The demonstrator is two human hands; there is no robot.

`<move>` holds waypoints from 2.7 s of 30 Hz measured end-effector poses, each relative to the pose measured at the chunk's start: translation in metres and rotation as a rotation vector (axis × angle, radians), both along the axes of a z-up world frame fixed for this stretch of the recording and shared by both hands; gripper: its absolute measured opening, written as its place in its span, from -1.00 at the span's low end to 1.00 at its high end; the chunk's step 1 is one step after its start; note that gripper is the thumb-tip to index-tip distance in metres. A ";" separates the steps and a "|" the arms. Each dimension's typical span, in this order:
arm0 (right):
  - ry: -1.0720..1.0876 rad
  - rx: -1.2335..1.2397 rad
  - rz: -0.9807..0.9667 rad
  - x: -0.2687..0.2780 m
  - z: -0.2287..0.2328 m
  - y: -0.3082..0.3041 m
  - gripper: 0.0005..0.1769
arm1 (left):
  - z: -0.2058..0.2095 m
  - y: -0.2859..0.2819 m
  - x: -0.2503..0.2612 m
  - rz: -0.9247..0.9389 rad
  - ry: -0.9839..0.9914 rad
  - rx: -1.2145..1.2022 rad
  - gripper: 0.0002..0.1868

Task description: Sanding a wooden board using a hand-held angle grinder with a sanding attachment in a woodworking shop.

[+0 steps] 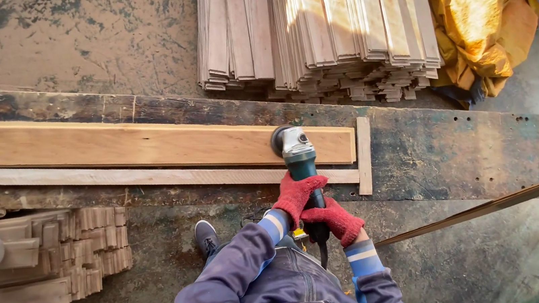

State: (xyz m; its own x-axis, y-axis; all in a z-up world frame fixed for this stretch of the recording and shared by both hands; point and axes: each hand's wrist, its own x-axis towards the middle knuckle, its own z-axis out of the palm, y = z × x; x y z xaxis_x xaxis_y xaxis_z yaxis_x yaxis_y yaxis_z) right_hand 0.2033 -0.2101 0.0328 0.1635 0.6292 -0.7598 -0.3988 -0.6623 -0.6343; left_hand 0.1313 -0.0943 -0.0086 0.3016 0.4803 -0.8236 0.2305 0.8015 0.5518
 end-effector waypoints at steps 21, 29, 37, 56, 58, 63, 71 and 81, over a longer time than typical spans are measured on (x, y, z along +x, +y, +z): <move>-0.009 -0.008 -0.269 -0.031 0.031 0.020 -0.61 | -0.017 0.022 0.002 -0.011 -0.208 -0.009 -0.22; 0.038 0.046 0.133 -0.077 0.022 0.081 -0.59 | 0.013 0.064 -0.108 0.346 -0.217 -0.103 -0.35; 0.020 0.027 0.059 -0.037 -0.007 0.033 -0.56 | 0.005 0.035 -0.056 0.242 -0.230 -0.108 -0.34; 0.018 -0.027 -0.404 0.046 0.012 -0.059 -0.67 | 0.027 -0.047 0.095 -0.259 -0.113 -0.023 -0.20; 0.017 -0.005 -0.380 0.048 0.004 -0.059 -0.66 | 0.043 -0.039 0.081 -0.124 -0.118 -0.090 -0.36; 0.028 0.035 -0.268 0.047 0.006 -0.051 -0.70 | 0.038 -0.040 0.068 0.026 -0.123 -0.010 -0.19; 0.015 0.000 -0.408 0.050 0.008 -0.067 -0.73 | 0.014 -0.055 0.109 -0.232 -0.139 -0.097 -0.27; 0.000 -0.028 -0.358 -0.001 0.025 -0.046 -0.61 | 0.008 -0.044 0.046 -0.225 -0.073 0.086 0.02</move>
State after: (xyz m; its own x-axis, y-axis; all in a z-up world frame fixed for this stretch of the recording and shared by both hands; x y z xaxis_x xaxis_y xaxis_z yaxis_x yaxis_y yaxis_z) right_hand 0.2025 -0.2561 0.0574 0.3699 0.5110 -0.7759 -0.6083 -0.4981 -0.6180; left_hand 0.1773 -0.1383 -0.0002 0.4659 0.4621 -0.7546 0.3548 0.6837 0.6377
